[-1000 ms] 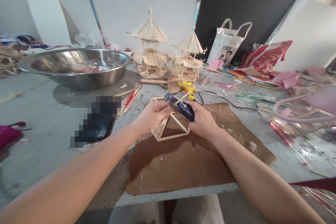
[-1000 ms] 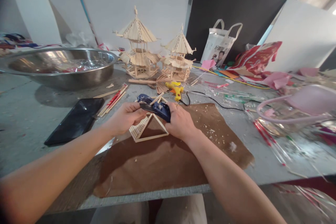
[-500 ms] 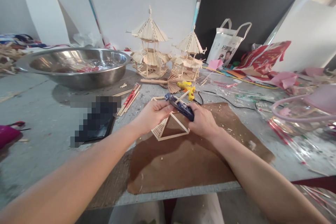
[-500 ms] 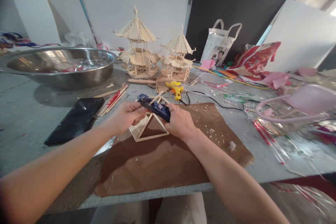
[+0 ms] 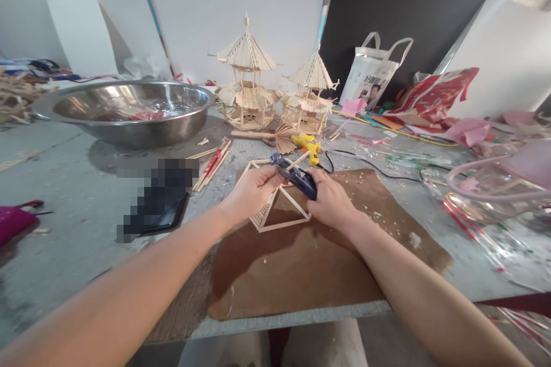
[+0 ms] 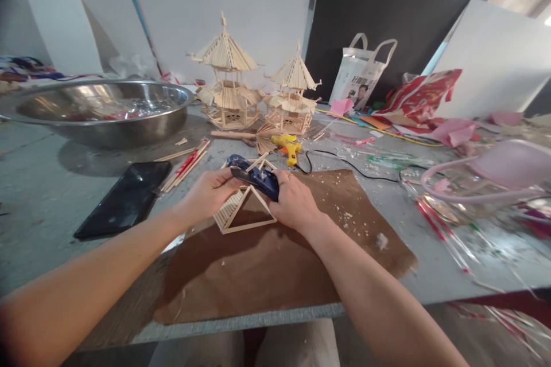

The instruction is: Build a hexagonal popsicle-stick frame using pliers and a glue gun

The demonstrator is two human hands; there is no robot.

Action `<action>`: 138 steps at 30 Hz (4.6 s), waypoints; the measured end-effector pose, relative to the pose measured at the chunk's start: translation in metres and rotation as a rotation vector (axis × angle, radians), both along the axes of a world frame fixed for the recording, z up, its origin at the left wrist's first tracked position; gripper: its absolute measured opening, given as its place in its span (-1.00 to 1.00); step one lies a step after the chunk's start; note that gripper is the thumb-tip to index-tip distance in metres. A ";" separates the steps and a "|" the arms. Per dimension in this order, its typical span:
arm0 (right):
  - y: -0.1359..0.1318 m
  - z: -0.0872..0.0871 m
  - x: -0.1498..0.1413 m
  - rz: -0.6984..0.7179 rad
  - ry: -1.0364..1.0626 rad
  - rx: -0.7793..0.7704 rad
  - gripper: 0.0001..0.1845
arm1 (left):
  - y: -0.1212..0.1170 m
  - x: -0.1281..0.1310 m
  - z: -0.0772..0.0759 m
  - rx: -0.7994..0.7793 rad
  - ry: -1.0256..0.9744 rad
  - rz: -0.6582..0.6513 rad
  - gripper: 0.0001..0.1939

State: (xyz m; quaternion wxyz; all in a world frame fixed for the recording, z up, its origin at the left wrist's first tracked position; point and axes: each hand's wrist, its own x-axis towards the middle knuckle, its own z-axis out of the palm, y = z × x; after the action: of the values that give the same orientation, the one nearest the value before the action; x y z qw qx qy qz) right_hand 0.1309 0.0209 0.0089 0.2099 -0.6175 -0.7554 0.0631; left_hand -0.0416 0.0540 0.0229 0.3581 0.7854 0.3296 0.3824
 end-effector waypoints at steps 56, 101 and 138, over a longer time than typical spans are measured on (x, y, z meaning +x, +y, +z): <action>0.004 -0.001 0.006 0.134 0.024 0.088 -0.47 | 0.006 -0.006 -0.005 -0.494 -0.144 -0.197 -0.68; 0.012 0.003 0.023 0.333 -0.016 0.243 -0.33 | -0.007 0.002 0.000 -0.766 -0.318 -0.263 -0.71; 0.005 0.000 -0.006 0.271 -0.264 0.385 -0.65 | -0.007 0.002 -0.005 0.318 0.934 0.292 -0.60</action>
State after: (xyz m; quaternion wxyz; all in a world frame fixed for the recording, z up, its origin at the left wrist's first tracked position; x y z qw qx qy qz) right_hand 0.1254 0.0258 0.0085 0.2129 -0.4624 -0.8500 -0.1354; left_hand -0.0395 0.0474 0.0180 -0.0085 0.8631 0.4982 0.0820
